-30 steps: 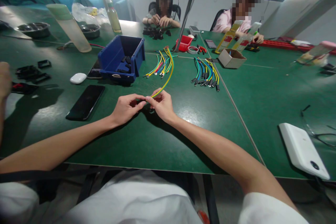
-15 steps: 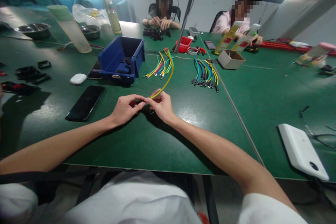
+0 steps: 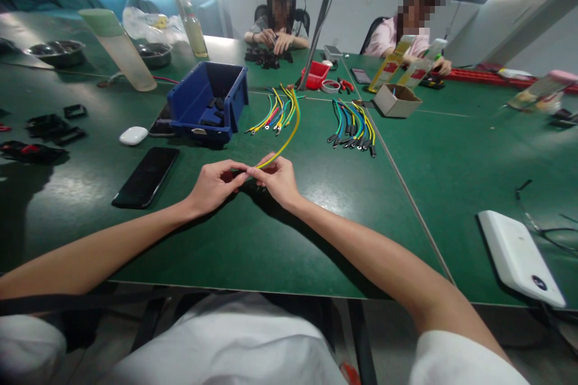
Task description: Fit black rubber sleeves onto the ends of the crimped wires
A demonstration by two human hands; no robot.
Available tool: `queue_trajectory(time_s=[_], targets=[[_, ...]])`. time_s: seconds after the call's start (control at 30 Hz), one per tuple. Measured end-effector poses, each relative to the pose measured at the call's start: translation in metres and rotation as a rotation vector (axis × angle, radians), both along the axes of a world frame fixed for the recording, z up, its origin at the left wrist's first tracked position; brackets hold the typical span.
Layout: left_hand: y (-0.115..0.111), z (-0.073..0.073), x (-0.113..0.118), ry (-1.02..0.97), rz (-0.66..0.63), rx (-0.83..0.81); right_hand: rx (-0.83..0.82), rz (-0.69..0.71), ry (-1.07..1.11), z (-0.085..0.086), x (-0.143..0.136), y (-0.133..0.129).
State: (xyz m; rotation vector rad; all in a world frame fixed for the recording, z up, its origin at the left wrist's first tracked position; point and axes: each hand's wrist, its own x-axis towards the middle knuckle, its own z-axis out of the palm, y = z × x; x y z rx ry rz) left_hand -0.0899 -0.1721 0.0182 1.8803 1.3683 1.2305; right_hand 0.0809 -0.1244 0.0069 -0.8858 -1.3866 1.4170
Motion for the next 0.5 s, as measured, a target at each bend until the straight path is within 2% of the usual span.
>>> queue_trajectory(time_s=[0.5], targets=[[0.0024, 0.0009, -0.0001, 0.017, -0.008, -0.04, -0.052, -0.049, 0.001, 0.0027, -0.0006, 0.0003]])
